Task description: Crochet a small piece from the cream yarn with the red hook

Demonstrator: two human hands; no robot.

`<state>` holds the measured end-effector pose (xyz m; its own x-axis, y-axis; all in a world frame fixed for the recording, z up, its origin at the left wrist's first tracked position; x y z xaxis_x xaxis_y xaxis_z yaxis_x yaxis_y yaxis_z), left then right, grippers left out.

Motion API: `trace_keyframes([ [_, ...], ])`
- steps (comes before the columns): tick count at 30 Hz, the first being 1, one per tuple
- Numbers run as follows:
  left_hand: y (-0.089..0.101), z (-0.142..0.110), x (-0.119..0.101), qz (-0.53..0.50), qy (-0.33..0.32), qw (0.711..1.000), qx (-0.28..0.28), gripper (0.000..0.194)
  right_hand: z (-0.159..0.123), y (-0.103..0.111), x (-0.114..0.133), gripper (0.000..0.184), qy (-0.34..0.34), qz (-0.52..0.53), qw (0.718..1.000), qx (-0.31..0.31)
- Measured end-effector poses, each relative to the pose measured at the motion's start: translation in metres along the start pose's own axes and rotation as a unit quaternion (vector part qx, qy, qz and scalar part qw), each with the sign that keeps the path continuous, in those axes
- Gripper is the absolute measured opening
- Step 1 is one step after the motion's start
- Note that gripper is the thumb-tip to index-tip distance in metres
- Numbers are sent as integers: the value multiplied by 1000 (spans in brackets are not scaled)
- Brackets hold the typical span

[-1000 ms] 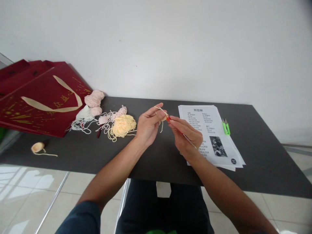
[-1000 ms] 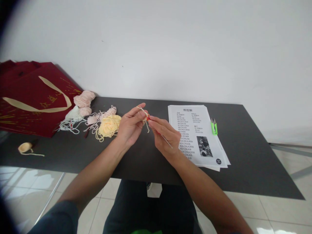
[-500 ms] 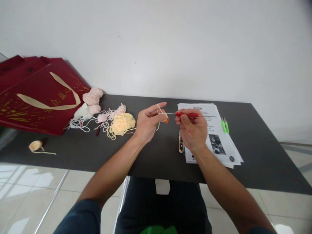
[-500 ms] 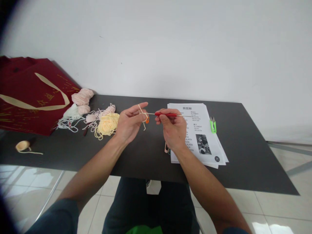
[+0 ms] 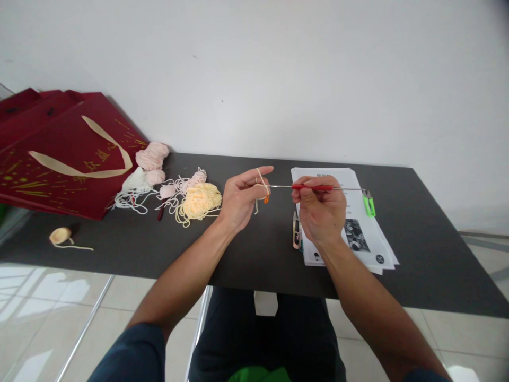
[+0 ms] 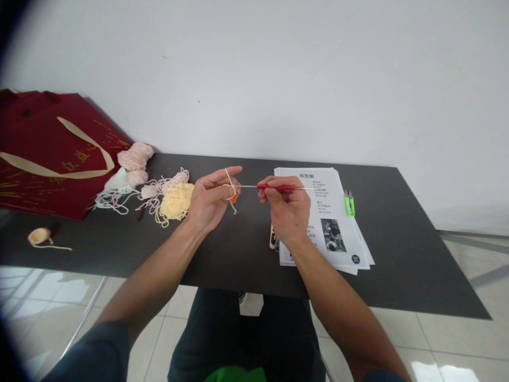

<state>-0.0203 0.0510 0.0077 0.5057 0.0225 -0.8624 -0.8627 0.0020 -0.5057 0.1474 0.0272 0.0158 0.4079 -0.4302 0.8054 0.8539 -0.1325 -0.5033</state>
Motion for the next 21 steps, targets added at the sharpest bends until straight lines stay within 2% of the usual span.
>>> trace_keyframes([
  [6,1,0,0,4,11,1000,8,40,-2,1,1,19,17,-34,999,11],
  [15,-2,0,0,-28,57,997,36,31,-3,0,2,15,-9,2,999,34],
  [18,-2,1,0,-49,67,995,50,28,-1,1,0,17,-51,17,998,29],
  [21,0,2,0,-52,51,996,59,20,1,1,-7,20,-124,43,991,9],
])
Point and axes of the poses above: each hand's wrist, its own z-axis towards the middle knuckle, its own y-axis out of the back of the hand, x = y × z, the point moved 5 cm from there along z, towards the middle knuckle, and after that the axes turned 9 degrees about -x, right-handed, at the moved point
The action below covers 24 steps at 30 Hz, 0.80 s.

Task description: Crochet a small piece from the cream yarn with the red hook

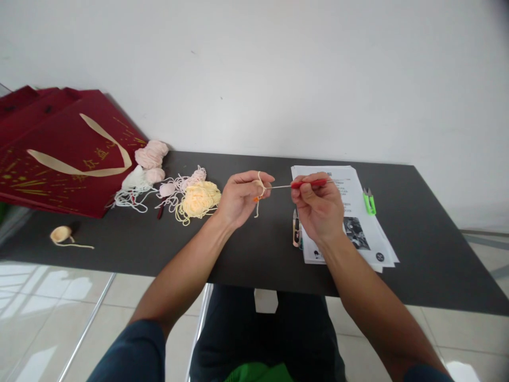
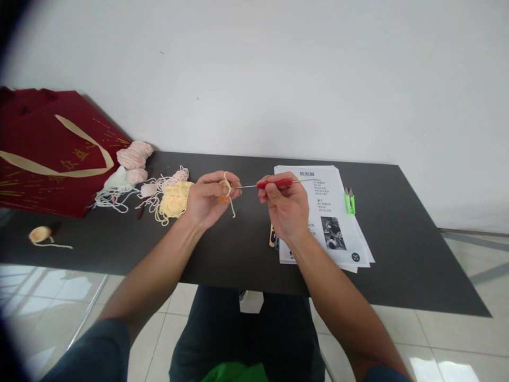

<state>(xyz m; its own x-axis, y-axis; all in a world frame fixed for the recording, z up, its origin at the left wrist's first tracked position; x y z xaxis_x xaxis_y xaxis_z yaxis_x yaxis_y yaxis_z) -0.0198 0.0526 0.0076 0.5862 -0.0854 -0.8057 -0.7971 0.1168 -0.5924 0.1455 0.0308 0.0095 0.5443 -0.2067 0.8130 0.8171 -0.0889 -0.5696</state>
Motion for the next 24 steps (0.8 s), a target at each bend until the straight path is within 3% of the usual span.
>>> trace_keyframes([
  [5,4,0,3,52,-43,997,-35,15,-2,-1,-13,19,-82,33,995,-38],
  [13,4,-2,10,103,-68,988,-97,16,-4,-2,-24,22,-85,23,995,-54],
  [20,1,-4,10,125,-88,983,-99,31,-4,0,-25,20,-87,21,994,-66],
  [24,1,-8,6,199,-125,965,-118,16,-5,-2,-23,20,-80,30,995,-61],
])
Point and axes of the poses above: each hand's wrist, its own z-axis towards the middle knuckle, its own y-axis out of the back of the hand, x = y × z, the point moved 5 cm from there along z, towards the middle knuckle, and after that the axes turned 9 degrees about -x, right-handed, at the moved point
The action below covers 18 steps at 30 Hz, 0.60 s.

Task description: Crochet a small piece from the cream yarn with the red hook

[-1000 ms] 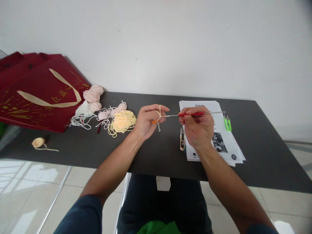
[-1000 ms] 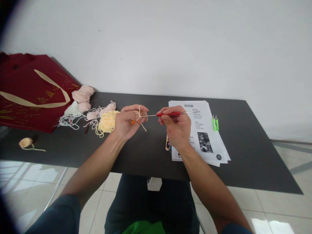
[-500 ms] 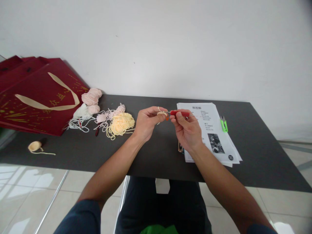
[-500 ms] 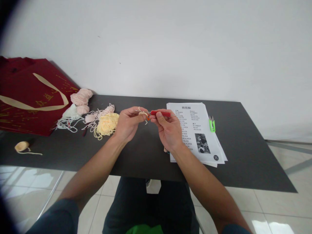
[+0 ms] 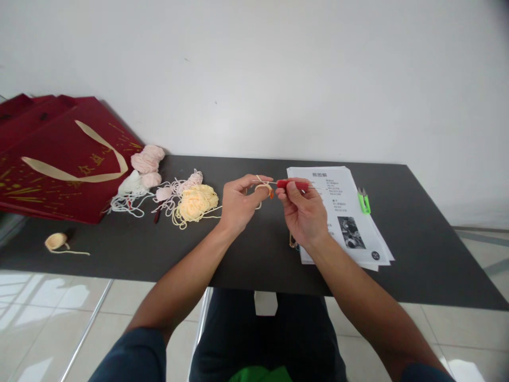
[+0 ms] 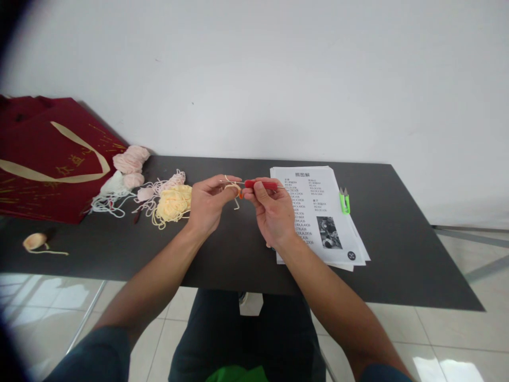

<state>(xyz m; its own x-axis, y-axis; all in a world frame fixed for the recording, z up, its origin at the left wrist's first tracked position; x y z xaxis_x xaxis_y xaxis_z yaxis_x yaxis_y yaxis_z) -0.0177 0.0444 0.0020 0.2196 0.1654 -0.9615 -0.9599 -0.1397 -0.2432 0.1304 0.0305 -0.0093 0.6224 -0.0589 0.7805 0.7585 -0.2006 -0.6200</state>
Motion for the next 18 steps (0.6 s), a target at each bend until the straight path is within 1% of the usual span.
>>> trace_keyframes([
  [2,0,-1,-2,18,-19,1000,-2,11,-1,-1,0,22,3,0,1000,3],
  [3,0,-2,-2,20,-23,1000,-1,12,-1,-1,0,23,4,-2,1000,4],
  [5,0,-3,-1,11,-16,1000,0,19,-2,-2,-1,23,8,-7,1000,4],
  [9,-2,-3,0,-31,2,999,8,41,-4,-4,-2,19,14,-11,1000,8],
  [12,-3,-3,-1,-48,1,999,6,49,-6,-5,-2,17,21,-7,1000,18],
  [15,-4,-3,-1,-54,8,999,1,50,-7,-4,-1,15,35,-17,999,19],
  [18,-5,-4,-1,-61,7,998,0,44,-7,-4,-1,14,45,-29,998,17],
])
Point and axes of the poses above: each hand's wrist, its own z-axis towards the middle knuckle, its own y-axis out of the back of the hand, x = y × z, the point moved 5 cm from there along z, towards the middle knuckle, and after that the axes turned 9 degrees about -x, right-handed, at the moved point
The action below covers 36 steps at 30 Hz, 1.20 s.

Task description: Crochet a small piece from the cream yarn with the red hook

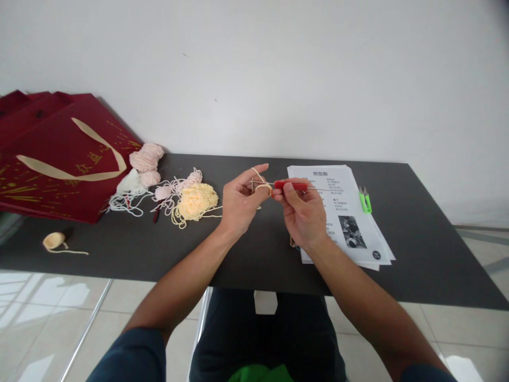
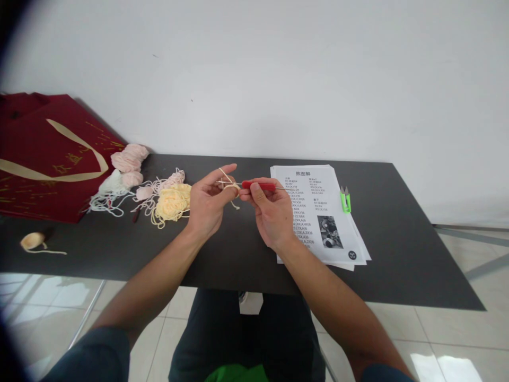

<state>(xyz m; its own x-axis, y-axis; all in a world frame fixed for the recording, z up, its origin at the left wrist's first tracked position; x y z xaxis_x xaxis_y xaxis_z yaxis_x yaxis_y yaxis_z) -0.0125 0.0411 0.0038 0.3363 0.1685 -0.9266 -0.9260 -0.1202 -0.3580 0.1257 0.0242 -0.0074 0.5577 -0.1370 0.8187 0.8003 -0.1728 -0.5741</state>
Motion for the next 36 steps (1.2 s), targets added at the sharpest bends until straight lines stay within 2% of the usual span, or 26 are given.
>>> trace_keyframes([
  [6,0,-3,-3,12,-33,999,-15,38,-1,-2,3,13,17,-3,1000,-3],
  [14,4,-3,-7,39,-51,997,-44,36,0,0,13,20,76,-25,997,-18],
  [18,4,-3,-7,47,-52,996,-48,35,1,0,15,19,97,-39,994,-11],
  [26,4,-4,-8,47,-53,996,-45,35,0,0,18,19,96,-24,995,-15],
  [36,6,-4,-8,45,-67,994,-75,33,4,7,26,18,149,-38,988,-10],
])
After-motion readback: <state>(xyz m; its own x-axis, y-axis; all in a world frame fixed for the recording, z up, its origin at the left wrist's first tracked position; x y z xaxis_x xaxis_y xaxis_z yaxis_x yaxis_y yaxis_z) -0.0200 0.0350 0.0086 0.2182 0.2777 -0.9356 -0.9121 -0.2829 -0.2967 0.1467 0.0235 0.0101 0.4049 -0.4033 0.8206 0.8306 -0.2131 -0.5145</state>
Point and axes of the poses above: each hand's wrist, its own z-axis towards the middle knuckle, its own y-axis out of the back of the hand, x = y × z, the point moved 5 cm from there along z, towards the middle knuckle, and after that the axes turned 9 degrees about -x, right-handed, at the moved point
